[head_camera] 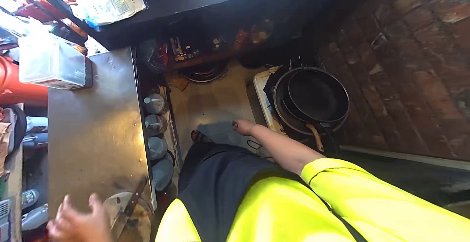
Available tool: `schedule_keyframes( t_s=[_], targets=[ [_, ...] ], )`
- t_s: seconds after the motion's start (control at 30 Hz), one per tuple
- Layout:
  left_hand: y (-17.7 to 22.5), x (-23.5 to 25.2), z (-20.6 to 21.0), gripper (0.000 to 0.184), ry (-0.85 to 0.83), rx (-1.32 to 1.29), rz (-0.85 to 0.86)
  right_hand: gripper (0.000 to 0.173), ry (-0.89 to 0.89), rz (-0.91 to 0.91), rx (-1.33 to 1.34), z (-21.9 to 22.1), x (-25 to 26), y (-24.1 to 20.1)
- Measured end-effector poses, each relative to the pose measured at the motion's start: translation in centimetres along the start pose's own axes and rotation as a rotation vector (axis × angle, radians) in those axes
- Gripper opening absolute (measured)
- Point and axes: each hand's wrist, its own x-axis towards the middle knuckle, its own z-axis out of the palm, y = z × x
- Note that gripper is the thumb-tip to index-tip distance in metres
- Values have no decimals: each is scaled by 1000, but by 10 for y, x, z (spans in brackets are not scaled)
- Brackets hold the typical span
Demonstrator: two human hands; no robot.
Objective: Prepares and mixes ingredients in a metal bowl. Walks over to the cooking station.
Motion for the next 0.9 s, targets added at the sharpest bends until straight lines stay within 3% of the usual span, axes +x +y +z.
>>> schedule_keyframes(
  t_s=[0.13, 0.27, 0.37, 0.5, 0.6, 0.67, 0.77, 0.83, 0.9],
  targets=[
    [123, 74, 46, 65, -101, -144, 322, 43, 23, 59, 211, -66, 20, -22],
    [189, 116, 108, 69, -135, -133, 488, 39, 104, 18, 346, -128, 82, -62],
    [200, 129, 158, 69, -52, -96, 483, 35, 201, -50, 404, -169, 164, -92],
    [205, 127, 195, 67, -2, -11, 411, 37, 216, -52, 466, -228, 254, -166],
    [209, 124, 206, 65, 32, 49, 394, 44, 191, -174, 368, -250, 306, -203],
    [209, 124, 207, 66, 55, 65, 378, 39, 259, -295, 280, -264, 348, -220],
    [207, 123, 208, 66, 38, 82, 363, 46, 366, -315, 165, -268, 416, -225],
    [206, 123, 208, 65, 32, 84, 365, 46, 252, -259, 128, -286, 407, -249],
    [205, 125, 209, 63, 35, 77, 375, 43, 8, -122, 160, -332, 344, -310]
  ],
)
